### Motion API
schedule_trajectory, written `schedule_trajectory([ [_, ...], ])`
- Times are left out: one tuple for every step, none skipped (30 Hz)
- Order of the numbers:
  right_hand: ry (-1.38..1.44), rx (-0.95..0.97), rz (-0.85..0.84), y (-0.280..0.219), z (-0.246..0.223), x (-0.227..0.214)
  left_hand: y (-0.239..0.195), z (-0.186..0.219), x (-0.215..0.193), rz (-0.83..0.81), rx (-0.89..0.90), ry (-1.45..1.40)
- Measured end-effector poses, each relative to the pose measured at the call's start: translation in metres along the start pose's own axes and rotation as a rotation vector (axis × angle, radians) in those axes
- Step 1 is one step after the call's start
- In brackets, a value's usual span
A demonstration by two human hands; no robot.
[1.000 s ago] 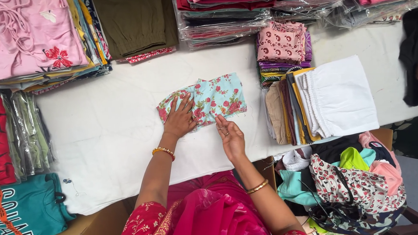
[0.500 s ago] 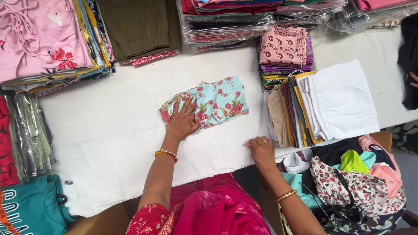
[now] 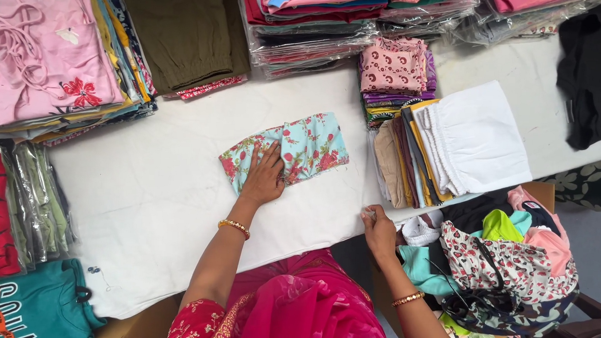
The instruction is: The person folds several garments on a table, including white shorts, camouflage-patterned shorts, and floral-patterned shorts. Each item is unfolded, smoothed, and folded into a compact rectangle before being stacked.
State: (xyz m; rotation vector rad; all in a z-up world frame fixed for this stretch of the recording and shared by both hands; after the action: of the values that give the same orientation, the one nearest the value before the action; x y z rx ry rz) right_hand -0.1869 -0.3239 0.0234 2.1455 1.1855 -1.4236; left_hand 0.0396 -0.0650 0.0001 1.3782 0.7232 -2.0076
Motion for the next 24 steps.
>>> schedule_trajectory([
  [0.016, 0.055, -0.025, 0.002, 0.002, 0.003, 0.002, 0.007, 0.004, 0.005, 0.002, -0.008],
  [0.018, 0.059, -0.019, 0.003, 0.0, 0.002, 0.006, 0.014, 0.006, 0.006, 0.009, -0.007],
  [0.01, 0.067, -0.032, 0.005, -0.003, 0.003, 0.01, 0.024, 0.007, 0.013, 0.065, 0.034],
  [0.003, 0.075, -0.045, 0.007, -0.006, 0.004, 0.014, 0.034, 0.009, 0.021, 0.122, 0.076],
  [0.004, 0.079, -0.04, 0.006, -0.003, 0.003, 0.017, 0.039, 0.004, 0.023, 0.128, 0.076],
  [-0.034, 0.08, -0.051, 0.004, 0.001, 0.004, 0.019, 0.049, 0.0, 0.016, 0.191, -0.042],
  [-0.076, 0.082, -0.062, 0.004, 0.005, 0.003, 0.023, 0.06, -0.005, 0.01, 0.255, -0.163],
  [-0.077, 0.086, -0.056, 0.001, 0.016, 0.002, 0.025, 0.061, -0.002, 0.012, 0.262, -0.165],
  [-0.142, 0.079, -0.074, -0.002, 0.027, 0.004, 0.025, 0.058, 0.009, -0.093, 0.231, -0.087],
  [-0.207, 0.072, -0.092, -0.006, 0.038, 0.005, 0.024, 0.054, 0.02, -0.198, 0.2, -0.008],
  [-0.207, 0.074, -0.095, -0.017, 0.058, 0.002, 0.023, 0.054, 0.024, -0.201, 0.199, -0.009],
  [-0.256, 0.123, -0.14, -0.029, 0.081, 0.0, 0.022, 0.053, 0.026, -0.17, 0.205, 0.01],
  [-0.303, 0.169, -0.18, -0.037, 0.103, -0.002, 0.025, 0.052, 0.026, -0.134, 0.212, 0.033],
  [-0.301, 0.168, -0.178, -0.052, 0.12, -0.005, 0.025, 0.052, 0.024, -0.132, 0.212, 0.036],
  [-0.351, 0.187, -0.29, -0.072, 0.14, -0.002, 0.025, 0.052, 0.024, -0.158, 0.21, 0.069],
  [-0.401, 0.206, -0.403, -0.092, 0.162, 0.0, 0.025, 0.052, 0.025, -0.184, 0.208, 0.103],
  [-0.402, 0.214, -0.402, -0.118, 0.186, 0.008, 0.024, 0.053, 0.024, -0.186, 0.214, 0.1],
  [-0.482, 0.188, -0.504, -0.147, 0.212, 0.021, 0.023, 0.054, 0.022, -0.174, 0.216, 0.078],
  [-0.561, 0.158, -0.604, -0.173, 0.238, 0.034, 0.024, 0.055, 0.02, -0.158, 0.216, 0.056],
  [-0.563, 0.163, -0.602, -0.184, 0.234, 0.032, 0.024, 0.058, 0.02, -0.156, 0.22, 0.054],
  [-0.534, 0.043, -0.623, -0.192, 0.221, 0.037, 0.024, 0.058, 0.02, -0.167, 0.206, 0.03],
  [-0.504, -0.078, -0.642, -0.2, 0.208, 0.04, 0.025, 0.058, 0.019, -0.178, 0.192, 0.005],
  [-0.503, -0.084, -0.639, -0.183, 0.171, 0.032, 0.023, 0.07, 0.018, -0.174, 0.188, 0.01],
  [-0.368, -0.138, -0.553, -0.162, 0.127, 0.02, 0.023, 0.084, 0.011, -0.088, 0.179, -0.124],
])
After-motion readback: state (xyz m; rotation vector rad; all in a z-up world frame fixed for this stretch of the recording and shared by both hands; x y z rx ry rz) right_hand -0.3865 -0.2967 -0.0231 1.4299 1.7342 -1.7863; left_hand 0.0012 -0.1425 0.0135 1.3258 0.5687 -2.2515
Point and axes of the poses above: each hand's wrist, its own y-axis towards the middle knuckle, its own x-axis out of the palm, z = x × y, the point moved 7 cm from there along y, towards the middle knuckle, and after that the axes turned 8 degrees about z, right-handed, at the moved point
